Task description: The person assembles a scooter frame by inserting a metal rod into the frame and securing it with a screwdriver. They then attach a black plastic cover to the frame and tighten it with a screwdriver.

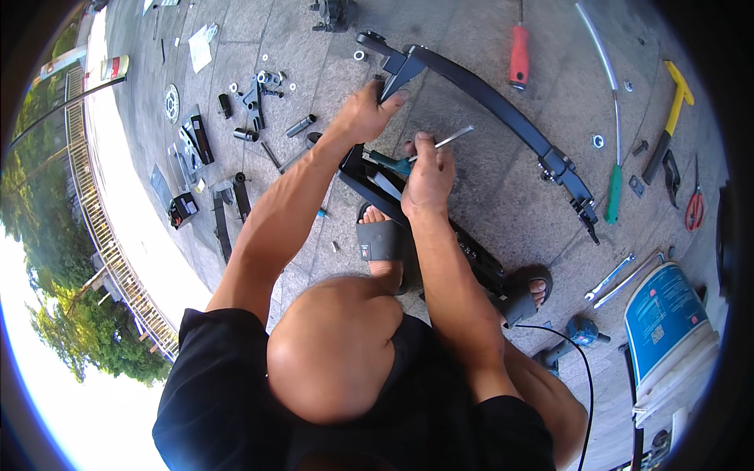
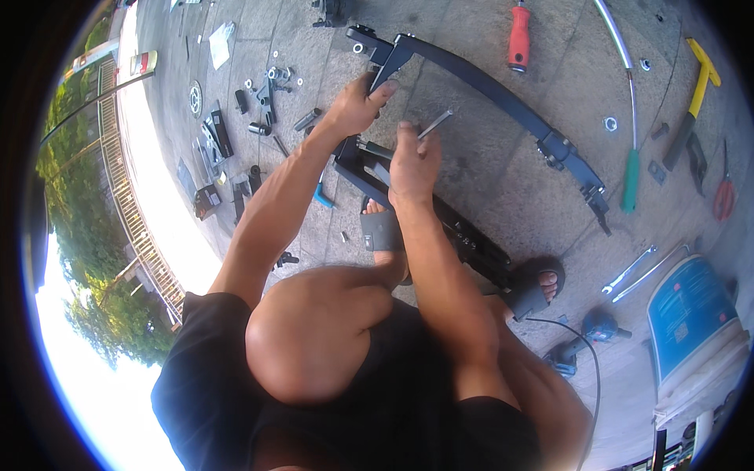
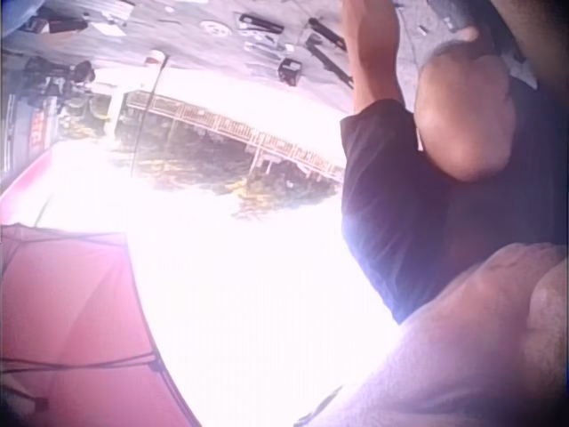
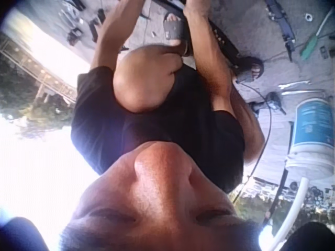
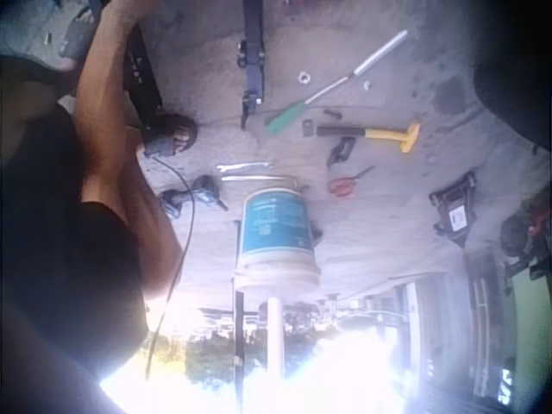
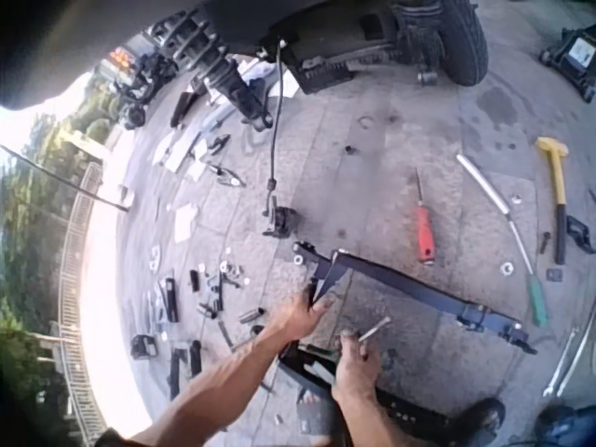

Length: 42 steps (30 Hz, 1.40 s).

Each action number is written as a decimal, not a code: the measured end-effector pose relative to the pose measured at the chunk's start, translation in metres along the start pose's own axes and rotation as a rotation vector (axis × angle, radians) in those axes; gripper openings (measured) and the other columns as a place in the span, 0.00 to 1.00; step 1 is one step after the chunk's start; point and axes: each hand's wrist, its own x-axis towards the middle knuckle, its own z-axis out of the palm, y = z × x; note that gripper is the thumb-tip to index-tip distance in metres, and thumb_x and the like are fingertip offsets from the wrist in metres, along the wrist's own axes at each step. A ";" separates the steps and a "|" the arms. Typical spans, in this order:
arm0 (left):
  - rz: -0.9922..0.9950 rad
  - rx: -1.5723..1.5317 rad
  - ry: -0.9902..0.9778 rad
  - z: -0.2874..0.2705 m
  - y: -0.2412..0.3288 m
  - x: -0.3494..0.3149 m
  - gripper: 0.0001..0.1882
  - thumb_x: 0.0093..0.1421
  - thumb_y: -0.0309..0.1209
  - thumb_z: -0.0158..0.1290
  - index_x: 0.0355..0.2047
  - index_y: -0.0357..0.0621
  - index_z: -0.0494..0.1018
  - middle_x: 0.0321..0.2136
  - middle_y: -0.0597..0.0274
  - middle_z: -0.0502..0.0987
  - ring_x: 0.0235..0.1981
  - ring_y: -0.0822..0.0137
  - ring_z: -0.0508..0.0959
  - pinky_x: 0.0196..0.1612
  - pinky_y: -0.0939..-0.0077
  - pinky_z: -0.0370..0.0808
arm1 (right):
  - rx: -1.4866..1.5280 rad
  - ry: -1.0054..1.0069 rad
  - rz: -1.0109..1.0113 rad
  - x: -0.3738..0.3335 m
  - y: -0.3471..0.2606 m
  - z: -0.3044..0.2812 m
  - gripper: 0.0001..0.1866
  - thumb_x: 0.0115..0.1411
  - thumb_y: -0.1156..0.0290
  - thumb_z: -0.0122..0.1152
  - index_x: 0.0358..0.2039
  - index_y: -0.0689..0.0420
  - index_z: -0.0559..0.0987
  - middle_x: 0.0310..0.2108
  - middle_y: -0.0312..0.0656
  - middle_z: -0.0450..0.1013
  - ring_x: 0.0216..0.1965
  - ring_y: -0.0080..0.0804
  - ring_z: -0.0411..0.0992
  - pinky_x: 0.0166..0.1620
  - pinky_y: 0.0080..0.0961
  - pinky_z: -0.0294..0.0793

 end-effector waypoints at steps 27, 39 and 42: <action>-0.063 -0.144 -0.067 -0.032 -0.033 -0.007 0.49 0.55 0.70 0.44 0.59 0.35 0.65 0.47 0.41 0.75 0.49 0.50 0.76 0.51 0.57 0.72 | -1.108 -0.367 -0.413 -0.029 -0.027 -0.043 0.19 0.66 0.59 0.49 0.28 0.62 0.76 0.29 0.54 0.74 0.33 0.56 0.73 0.35 0.43 0.72; -0.352 -0.641 -0.702 -0.040 -0.059 0.006 0.55 0.57 0.74 0.24 0.56 0.29 0.66 0.45 0.41 0.77 0.49 0.51 0.75 0.56 0.59 0.67 | -1.098 -0.645 -0.048 0.087 -0.043 -0.014 0.36 0.66 0.42 0.43 0.15 0.59 0.79 0.12 0.43 0.72 0.20 0.40 0.75 0.33 0.36 0.75; -0.384 -0.663 -0.761 -0.041 -0.063 0.011 0.54 0.58 0.74 0.26 0.52 0.29 0.69 0.42 0.41 0.78 0.47 0.51 0.76 0.55 0.59 0.69 | -1.154 -0.714 -0.017 0.096 -0.040 -0.006 0.37 0.66 0.41 0.42 0.17 0.60 0.80 0.16 0.45 0.75 0.23 0.42 0.76 0.36 0.38 0.75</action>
